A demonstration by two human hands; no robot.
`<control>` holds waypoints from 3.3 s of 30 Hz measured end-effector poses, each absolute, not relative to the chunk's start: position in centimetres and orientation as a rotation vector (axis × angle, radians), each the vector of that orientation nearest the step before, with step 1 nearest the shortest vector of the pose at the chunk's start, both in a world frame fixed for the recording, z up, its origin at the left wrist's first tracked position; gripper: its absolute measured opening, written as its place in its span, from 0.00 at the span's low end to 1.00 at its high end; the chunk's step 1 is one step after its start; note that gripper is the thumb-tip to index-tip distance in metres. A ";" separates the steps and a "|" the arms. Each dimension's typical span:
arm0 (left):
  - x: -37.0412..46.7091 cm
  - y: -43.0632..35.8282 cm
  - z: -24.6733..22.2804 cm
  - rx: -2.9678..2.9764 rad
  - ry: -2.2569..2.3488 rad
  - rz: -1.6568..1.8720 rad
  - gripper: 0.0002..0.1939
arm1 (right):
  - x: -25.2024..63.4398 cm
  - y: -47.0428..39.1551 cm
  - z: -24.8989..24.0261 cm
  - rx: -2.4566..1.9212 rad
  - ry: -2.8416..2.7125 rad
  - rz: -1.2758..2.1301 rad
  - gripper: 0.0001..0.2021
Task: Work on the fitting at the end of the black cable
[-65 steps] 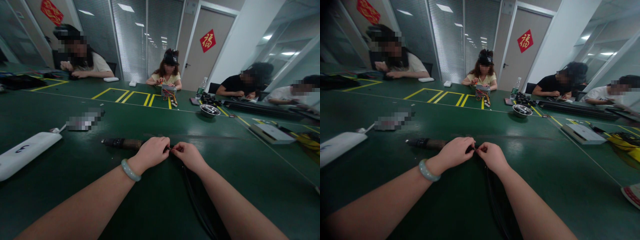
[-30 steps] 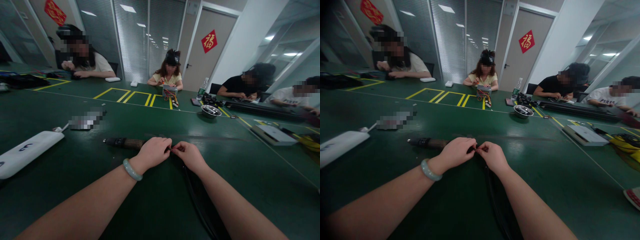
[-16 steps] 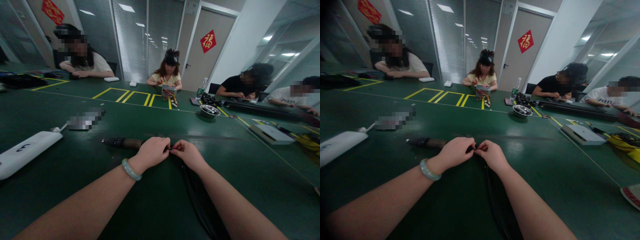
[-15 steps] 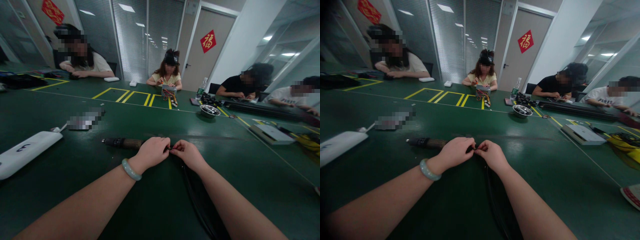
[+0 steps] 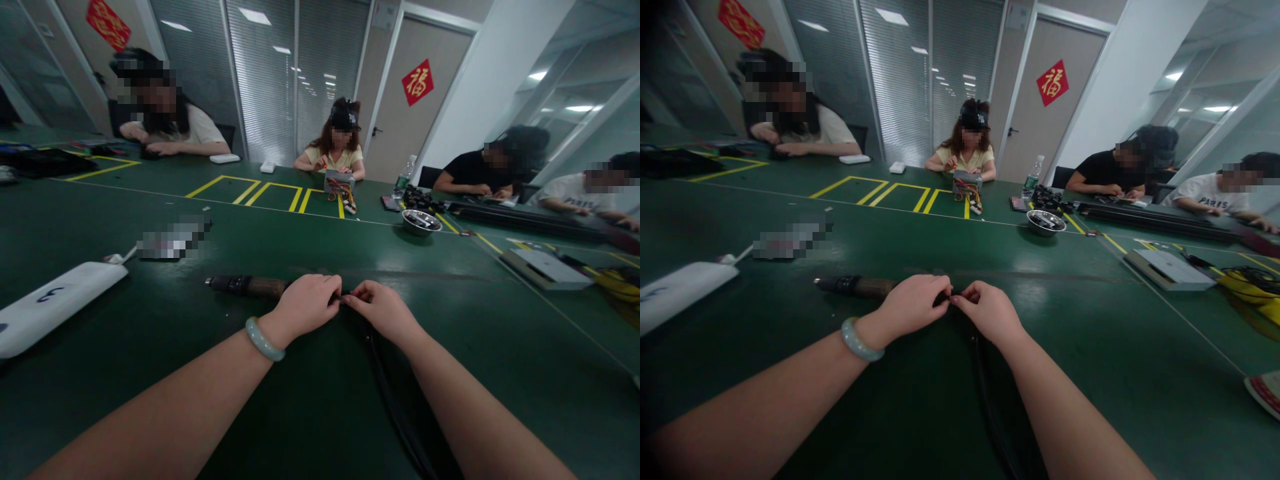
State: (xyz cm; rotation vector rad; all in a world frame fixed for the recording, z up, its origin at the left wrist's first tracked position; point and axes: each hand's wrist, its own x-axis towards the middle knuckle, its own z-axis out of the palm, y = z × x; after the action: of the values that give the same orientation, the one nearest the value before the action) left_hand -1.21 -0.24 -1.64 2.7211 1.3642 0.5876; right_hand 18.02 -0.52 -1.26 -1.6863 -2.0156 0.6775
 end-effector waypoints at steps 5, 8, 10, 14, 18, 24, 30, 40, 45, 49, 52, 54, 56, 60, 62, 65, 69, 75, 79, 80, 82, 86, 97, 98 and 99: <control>-1.2 -0.3 -1.4 2.713 1.372 0.573 0.04 | 18.3 -0.9 -0.6 -1.769 -2.100 0.704 0.14; -1.2 -0.3 -1.3 2.718 1.387 0.549 0.04 | 18.5 -1.1 -0.4 -1.789 -2.157 0.675 0.13; -1.1 -0.3 -1.3 2.725 1.388 0.554 0.04 | 18.6 -1.2 -0.4 -1.794 -2.221 0.644 0.11; -1.2 -0.3 -1.3 2.730 1.377 0.583 0.03 | 18.5 -1.3 -0.4 -1.799 -2.240 0.649 0.08; -1.1 -0.4 -1.3 2.729 1.373 0.589 0.03 | 18.2 -1.1 -0.6 -1.781 -2.121 0.787 0.06; -1.1 -0.4 -1.3 2.724 1.379 0.569 0.03 | 18.1 -0.4 -1.0 -1.674 -1.886 0.816 0.07; -1.3 -0.2 -1.7 2.715 1.359 0.592 0.04 | 18.2 0.0 -1.0 -1.643 -1.818 0.728 0.08; -1.2 -0.1 -1.8 2.708 1.374 0.578 0.05 | 18.4 -0.1 -1.2 -1.707 -1.970 0.754 0.07; -1.2 -0.2 -1.7 2.709 1.388 0.569 0.05 | 18.3 -0.1 -1.1 -1.714 -1.965 0.707 0.08; -1.2 -0.3 -1.7 2.704 1.394 0.567 0.06 | 18.2 -0.2 -1.0 -1.730 -1.957 0.663 0.08; -1.2 -0.2 -1.8 2.706 1.388 0.592 0.05 | 18.2 -0.2 -1.1 -1.709 -1.973 0.707 0.07; -1.3 -0.2 -1.9 2.707 1.382 0.611 0.05 | 18.2 -0.2 -1.2 -1.693 -1.982 0.731 0.07; -1.3 -0.1 -2.0 2.699 1.375 0.617 0.05 | 18.3 -0.2 -1.2 -1.682 -1.988 0.742 0.07; -1.3 -0.1 -2.0 2.685 1.364 0.613 0.05 | 18.4 -0.1 -1.2 -1.664 -1.984 0.783 0.07; -1.3 -0.1 -2.0 2.689 1.360 0.616 0.05 | 18.5 -0.1 -1.2 -1.662 -1.980 0.806 0.07; -1.3 -0.1 -1.9 2.693 1.353 0.616 0.05 | 18.4 -0.1 -1.3 -1.662 -1.983 0.815 0.07; -1.3 -0.1 -1.9 2.707 1.348 0.610 0.05 | 18.3 -0.1 -1.5 -1.656 -1.976 0.819 0.08; -1.3 -0.1 -2.1 2.738 1.353 0.599 0.05 | 18.0 -0.1 -1.9 -1.624 -1.949 0.848 0.09; -1.3 0.0 -2.2 2.733 1.358 0.599 0.05 | 17.8 -0.3 -1.7 -1.619 -1.935 0.822 0.07; -1.2 0.0 -2.2 2.727 1.362 0.603 0.06 | 17.8 -0.3 -1.6 -1.621 -1.935 0.820 0.07; -1.2 -0.1 -2.2 2.711 1.374 0.617 0.08 | 17.8 -0.3 -1.6 -1.625 -1.938 0.819 0.07; -1.2 -0.1 -2.2 2.687 1.396 0.655 0.09 | 18.0 -0.3 -1.5 -1.634 -1.941 0.804 0.07; -1.4 0.0 -2.2 2.707 1.331 0.651 0.05 | 18.4 -0.1 -1.4 -1.639 -1.957 0.864 0.09; -1.4 0.0 -2.2 2.705 1.323 0.656 0.05 | 18.4 -0.1 -1.5 -1.641 -1.956 0.871 0.09; -1.4 0.1 -2.3 2.702 1.319 0.661 0.04 | 18.5 -0.1 -1.5 -1.642 -1.955 0.877 0.09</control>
State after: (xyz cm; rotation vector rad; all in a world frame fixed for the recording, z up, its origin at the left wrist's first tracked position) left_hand -1.43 0.07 -2.28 2.7022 1.3189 0.6610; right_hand 18.46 -0.08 -1.54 -1.6417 -1.9552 0.8767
